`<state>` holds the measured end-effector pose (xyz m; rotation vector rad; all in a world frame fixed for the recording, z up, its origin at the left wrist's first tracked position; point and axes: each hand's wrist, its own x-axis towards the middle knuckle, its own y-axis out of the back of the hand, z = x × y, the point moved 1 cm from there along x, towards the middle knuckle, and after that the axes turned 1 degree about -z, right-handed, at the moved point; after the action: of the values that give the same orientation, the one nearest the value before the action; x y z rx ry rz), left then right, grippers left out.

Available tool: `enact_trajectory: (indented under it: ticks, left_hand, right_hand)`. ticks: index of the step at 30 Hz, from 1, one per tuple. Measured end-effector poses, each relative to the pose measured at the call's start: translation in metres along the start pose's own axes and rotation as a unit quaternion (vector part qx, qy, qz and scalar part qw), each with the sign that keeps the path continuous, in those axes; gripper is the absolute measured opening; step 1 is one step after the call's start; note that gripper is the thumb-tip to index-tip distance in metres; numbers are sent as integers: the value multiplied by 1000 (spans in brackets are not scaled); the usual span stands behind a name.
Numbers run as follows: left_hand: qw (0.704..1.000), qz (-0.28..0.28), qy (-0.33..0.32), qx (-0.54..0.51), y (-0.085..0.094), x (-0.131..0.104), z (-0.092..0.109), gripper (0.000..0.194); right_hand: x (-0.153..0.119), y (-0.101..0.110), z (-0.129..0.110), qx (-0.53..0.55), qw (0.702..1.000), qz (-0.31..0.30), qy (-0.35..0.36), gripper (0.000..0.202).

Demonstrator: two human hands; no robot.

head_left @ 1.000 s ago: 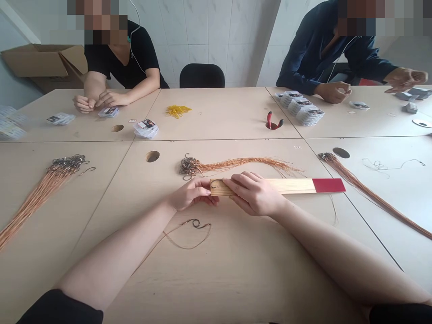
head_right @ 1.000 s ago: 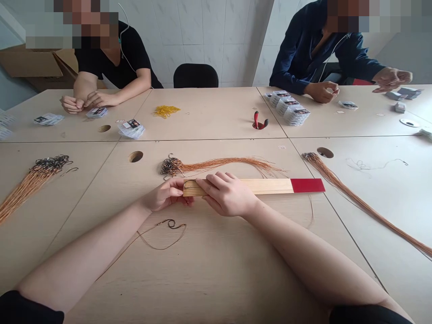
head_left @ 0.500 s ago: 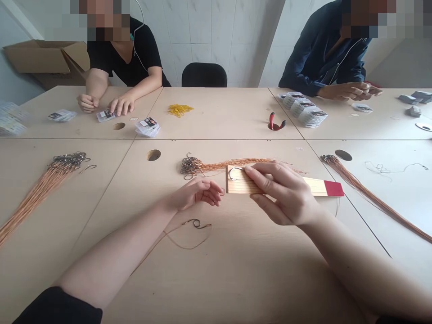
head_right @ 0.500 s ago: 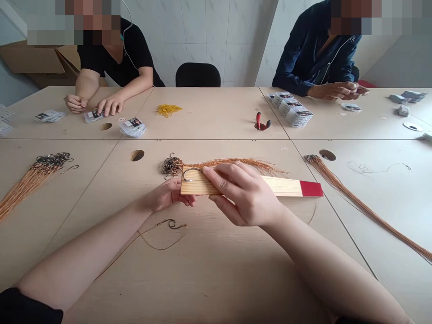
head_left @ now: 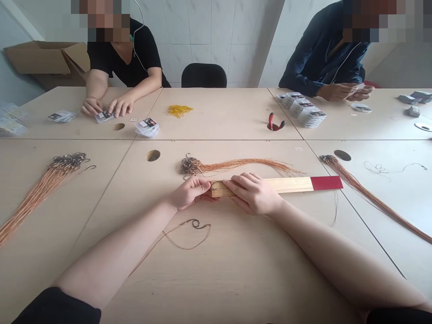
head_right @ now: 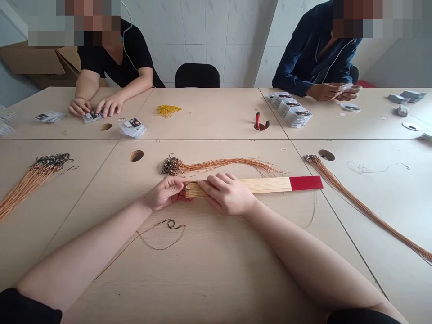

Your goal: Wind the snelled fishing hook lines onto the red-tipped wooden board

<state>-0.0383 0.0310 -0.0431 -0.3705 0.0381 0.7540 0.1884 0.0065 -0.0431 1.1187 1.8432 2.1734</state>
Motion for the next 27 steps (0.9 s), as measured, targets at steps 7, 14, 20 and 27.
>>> enact_trajectory:
  ticks: [7, 14, 20, 27]
  left_hand:
    - [994, 55, -36, 90, -5, 0, 1, 28]
    - [928, 178, -140, 297, -12, -4, 1, 26]
    - [851, 272, -241, 380, -12, -1, 0, 21]
    - [903, 273, -221, 248, -2, 7, -7, 26]
  right_hand:
    - [1, 2, -4, 1, 1000, -4, -3, 44]
    - [4, 1, -5, 15, 999, -30, -15, 42]
    - [6, -2, -9, 48, 994, -81, -58, 40]
    - [6, -4, -10, 49, 993, -86, -60, 37]
